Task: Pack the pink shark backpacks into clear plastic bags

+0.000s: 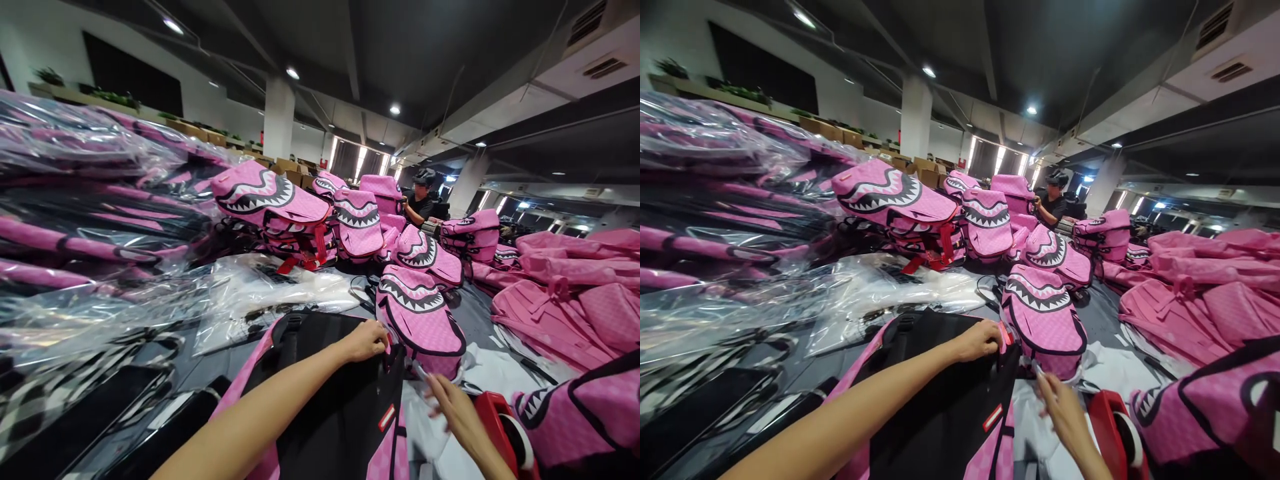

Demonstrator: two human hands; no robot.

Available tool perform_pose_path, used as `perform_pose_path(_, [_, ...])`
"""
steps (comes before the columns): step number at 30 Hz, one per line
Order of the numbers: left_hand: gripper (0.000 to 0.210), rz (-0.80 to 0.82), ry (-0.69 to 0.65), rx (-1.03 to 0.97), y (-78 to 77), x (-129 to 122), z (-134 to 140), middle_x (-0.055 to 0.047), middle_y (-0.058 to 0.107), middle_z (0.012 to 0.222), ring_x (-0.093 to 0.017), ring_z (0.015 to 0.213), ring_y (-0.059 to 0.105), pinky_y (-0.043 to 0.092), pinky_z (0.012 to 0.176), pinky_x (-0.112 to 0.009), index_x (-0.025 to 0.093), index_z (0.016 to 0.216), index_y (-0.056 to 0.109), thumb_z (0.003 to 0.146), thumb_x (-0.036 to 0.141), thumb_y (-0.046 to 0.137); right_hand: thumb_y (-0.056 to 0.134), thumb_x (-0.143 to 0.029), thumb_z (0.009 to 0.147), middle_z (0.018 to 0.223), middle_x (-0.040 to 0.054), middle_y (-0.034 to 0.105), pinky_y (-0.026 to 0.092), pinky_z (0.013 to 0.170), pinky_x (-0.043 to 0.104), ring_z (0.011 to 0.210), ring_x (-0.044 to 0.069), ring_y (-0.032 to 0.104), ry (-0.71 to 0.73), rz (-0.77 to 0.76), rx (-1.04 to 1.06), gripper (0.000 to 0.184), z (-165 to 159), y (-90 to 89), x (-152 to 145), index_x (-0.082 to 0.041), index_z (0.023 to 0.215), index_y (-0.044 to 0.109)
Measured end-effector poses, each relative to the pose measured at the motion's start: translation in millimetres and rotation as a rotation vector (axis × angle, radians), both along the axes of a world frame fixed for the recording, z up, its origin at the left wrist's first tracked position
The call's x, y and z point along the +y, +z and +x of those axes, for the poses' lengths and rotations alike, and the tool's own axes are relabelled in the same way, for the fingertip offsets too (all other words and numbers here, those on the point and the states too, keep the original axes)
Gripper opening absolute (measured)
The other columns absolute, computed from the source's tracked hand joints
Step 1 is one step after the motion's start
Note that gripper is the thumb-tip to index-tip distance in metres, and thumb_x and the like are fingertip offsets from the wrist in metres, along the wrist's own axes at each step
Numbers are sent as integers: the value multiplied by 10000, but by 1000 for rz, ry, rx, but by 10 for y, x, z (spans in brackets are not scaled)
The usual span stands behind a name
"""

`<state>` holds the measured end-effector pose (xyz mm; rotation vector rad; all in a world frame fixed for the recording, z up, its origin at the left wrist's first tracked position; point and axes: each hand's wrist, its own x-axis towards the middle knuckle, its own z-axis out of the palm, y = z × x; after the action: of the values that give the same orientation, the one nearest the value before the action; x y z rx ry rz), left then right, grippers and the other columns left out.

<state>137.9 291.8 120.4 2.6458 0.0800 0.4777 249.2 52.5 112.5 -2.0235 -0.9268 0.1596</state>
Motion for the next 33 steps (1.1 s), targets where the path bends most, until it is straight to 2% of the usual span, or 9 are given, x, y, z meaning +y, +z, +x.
perform_pose_path(3, [121,-10,57,-11,-87,-94,-35,-34,718,1070,-252,1039,615,427,873,-339,240,933,762,822,273,728,432,-722,817,577,13,613,369,378,248,454,187,593,43,15,4,561,-35,171,781,-204,753,637])
perform_pose_path(6, [127,-17,94,-22,-191,-149,-60,-35,708,1091,-245,1034,598,389,886,-360,243,965,759,879,323,711,497,-712,783,585,33,618,466,526,278,582,207,638,60,73,-70,516,-54,294,1099,-217,655,570])
perform_pose_path(8, [115,-16,89,-56,-251,-138,-65,-35,713,1085,-226,1021,596,366,893,-362,236,952,763,927,293,666,545,-639,805,652,40,664,476,583,274,623,203,658,93,122,-203,436,-124,310,1004,-214,732,609])
perform_pose_path(13, [88,-9,18,-172,-380,-44,-6,-25,737,1103,-220,1065,612,351,904,-357,269,969,785,907,284,726,546,-375,951,625,0,681,443,488,228,463,138,621,237,301,-722,219,-541,320,485,-204,902,673])
perform_pose_path(17, [84,30,-13,-305,-442,-12,63,-16,762,1039,-203,1012,653,386,888,-334,269,935,791,876,328,778,620,-375,936,620,-26,667,480,500,222,452,128,613,66,444,-920,169,-765,492,235,-213,898,653])
perform_pose_path(22, [132,94,20,-466,-271,-265,-175,-46,751,911,-193,871,662,459,832,-322,206,921,739,908,336,723,618,-483,916,565,-61,554,392,385,203,404,102,494,-53,419,-592,269,-648,761,33,-228,830,602])
perform_pose_path(25, [307,119,70,-725,11,-514,-382,-119,720,1089,-267,1088,632,460,1011,-427,176,1136,658,923,398,655,642,-488,881,599,-54,540,386,409,199,456,101,470,73,359,-423,276,-541,891,85,-227,803,595])
perform_pose_path(29, [295,-33,-80,-480,375,-609,-429,-75,718,1127,-212,1039,680,532,939,-331,198,1270,580,999,299,523,740,-530,800,683,-33,572,456,554,220,601,126,540,334,322,-183,350,-457,1122,367,-217,837,589])
perform_pose_path(33, [334,-34,189,-338,415,-583,-620,-107,693,1190,-228,1068,673,537,935,-361,176,1317,540,1018,161,391,812,-592,711,770,-16,602,464,606,244,679,143,563,546,286,110,500,-331,1279,652,-213,945,584])
